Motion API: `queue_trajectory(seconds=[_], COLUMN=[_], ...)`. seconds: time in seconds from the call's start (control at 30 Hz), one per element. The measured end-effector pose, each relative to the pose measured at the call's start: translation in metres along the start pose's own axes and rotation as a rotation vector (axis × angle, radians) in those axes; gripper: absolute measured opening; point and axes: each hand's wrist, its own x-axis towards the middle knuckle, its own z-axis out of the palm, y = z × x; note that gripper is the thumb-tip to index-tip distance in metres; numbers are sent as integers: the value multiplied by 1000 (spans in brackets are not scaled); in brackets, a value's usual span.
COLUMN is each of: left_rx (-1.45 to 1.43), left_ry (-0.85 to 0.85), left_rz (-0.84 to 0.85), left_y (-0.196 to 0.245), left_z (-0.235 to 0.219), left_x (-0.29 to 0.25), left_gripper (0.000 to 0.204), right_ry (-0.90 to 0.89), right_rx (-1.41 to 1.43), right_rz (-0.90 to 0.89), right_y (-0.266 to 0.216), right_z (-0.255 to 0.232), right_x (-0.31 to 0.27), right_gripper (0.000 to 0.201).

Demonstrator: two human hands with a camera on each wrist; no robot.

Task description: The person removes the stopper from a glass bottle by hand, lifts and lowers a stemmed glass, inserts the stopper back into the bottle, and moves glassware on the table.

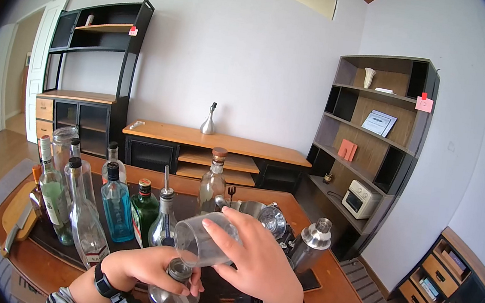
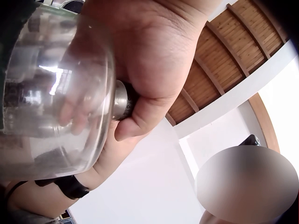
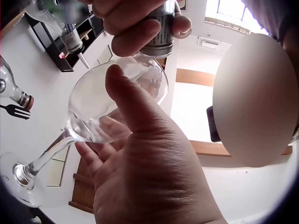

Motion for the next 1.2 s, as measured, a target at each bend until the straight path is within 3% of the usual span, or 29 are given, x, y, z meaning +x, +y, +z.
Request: queue_trajectory(seconds=[0.53, 0.83, 1.2], left_rx=[-19, 93, 7], left_ry=[-15, -31, -1], left_rz=[-32, 39, -18], left_y=[4, 4, 7], left_z=[-3, -5, -2], left_x=[0, 1, 0], left_gripper=[19, 15, 16], right_ry=[0, 26, 26], right_rx=[-54, -36, -27], right_rz=[-51, -71, -48], right_y=[8, 9, 6], right_z=[2, 6, 5], right_x=[2, 2, 3], right_gripper=[70, 70, 69])
